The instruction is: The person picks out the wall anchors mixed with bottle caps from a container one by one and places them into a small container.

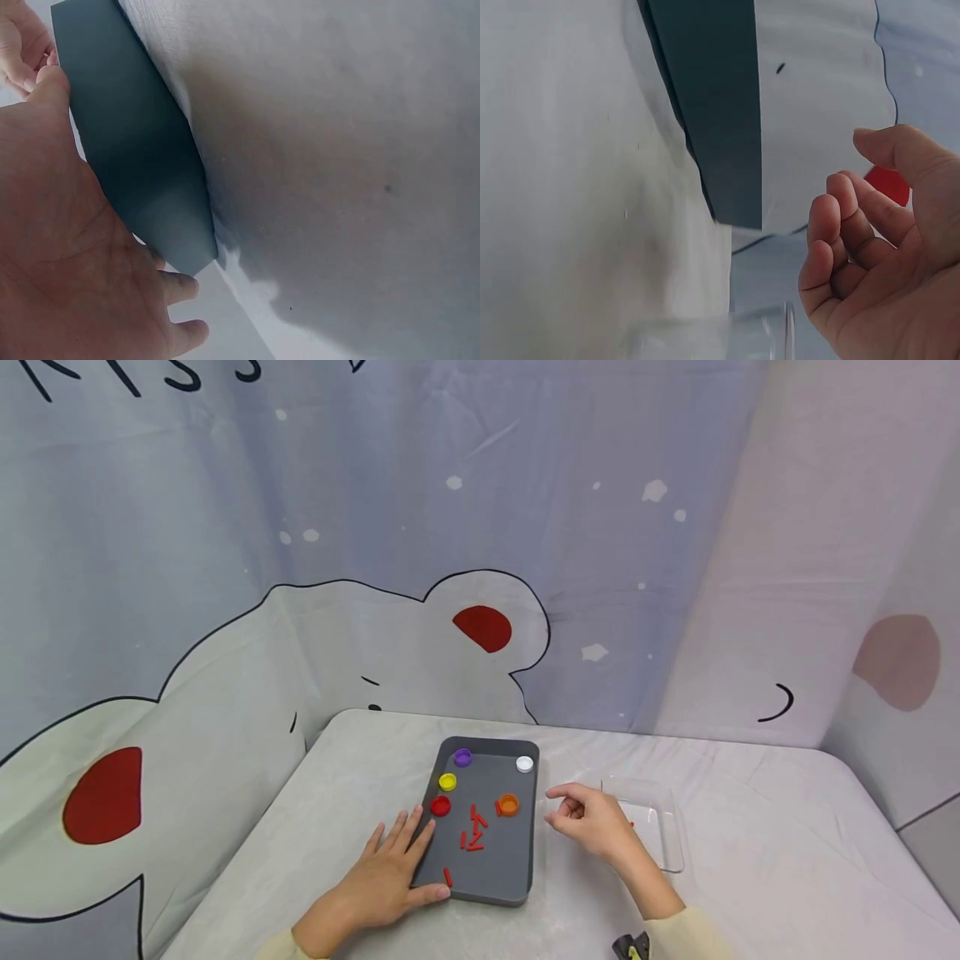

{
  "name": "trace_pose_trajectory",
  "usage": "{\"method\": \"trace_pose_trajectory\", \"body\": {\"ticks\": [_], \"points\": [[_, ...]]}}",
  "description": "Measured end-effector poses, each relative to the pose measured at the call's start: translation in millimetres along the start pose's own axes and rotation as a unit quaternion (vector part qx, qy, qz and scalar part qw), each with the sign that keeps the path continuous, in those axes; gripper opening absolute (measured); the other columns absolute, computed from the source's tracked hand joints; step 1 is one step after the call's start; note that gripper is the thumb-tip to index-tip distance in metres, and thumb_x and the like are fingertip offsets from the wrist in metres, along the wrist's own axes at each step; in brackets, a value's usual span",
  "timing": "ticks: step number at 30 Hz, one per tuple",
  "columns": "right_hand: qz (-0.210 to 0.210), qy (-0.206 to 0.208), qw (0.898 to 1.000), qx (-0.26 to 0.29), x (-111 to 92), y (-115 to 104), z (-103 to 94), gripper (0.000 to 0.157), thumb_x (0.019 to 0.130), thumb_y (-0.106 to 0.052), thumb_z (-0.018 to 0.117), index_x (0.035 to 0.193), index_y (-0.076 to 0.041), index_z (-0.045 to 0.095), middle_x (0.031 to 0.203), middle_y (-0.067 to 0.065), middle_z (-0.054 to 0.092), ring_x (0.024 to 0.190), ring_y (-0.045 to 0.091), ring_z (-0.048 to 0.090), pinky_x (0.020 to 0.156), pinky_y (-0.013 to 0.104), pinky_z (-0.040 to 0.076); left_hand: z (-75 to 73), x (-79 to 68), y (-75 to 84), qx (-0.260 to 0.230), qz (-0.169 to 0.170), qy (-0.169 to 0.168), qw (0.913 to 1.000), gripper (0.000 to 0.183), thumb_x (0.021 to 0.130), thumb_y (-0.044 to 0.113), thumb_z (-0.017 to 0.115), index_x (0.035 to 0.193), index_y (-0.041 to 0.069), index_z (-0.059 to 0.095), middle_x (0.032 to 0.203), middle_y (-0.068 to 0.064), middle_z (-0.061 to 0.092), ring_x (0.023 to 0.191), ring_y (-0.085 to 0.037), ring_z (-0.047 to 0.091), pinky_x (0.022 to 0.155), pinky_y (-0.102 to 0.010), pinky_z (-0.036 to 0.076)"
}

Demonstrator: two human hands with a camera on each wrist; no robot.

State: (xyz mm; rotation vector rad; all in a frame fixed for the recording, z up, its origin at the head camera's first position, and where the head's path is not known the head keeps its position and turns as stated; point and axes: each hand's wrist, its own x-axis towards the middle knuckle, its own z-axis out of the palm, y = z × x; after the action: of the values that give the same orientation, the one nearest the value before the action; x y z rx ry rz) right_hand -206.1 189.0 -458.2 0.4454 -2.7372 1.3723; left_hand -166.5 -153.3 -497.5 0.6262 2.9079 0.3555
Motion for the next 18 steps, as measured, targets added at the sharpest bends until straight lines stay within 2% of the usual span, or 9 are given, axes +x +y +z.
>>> {"method": "trace_pose_trajectory", "body": {"ticks": [10,18], "points": [[-0.055,-0.051,0.997,0.033,5.9,-11.8,27.9,0.03,0.086,-0.015,0.079,0.112,-0.002,0.072,0.076,-0.005,0.061,0.065,0.004,0.054,0.057,0.021,0.044,0.1,-0.6,1.0,0.004,-0.001,-0.001,1.0,0.103,0.088,0.079,0.049,0.159,0.008,0.032,0.169,-0.017,0.014,0.154,-0.042,0.016,0.118,-0.066,0.013],[-0.066,-0.105,0.992,0.037,11.6,-21.1,48.6,0.034,0.087,-0.019,0.081,0.115,-0.003,0.072,0.081,-0.006,0.062,0.067,0.003,0.055,0.061,0.021,0.047,-2.5,-1.8,4.1,0.013,-0.003,-0.002,0.9999,0.103,0.087,0.08,0.049,0.159,0.007,0.033,0.169,-0.017,0.014,0.154,-0.042,0.016,0.118,-0.065,0.014]]}}
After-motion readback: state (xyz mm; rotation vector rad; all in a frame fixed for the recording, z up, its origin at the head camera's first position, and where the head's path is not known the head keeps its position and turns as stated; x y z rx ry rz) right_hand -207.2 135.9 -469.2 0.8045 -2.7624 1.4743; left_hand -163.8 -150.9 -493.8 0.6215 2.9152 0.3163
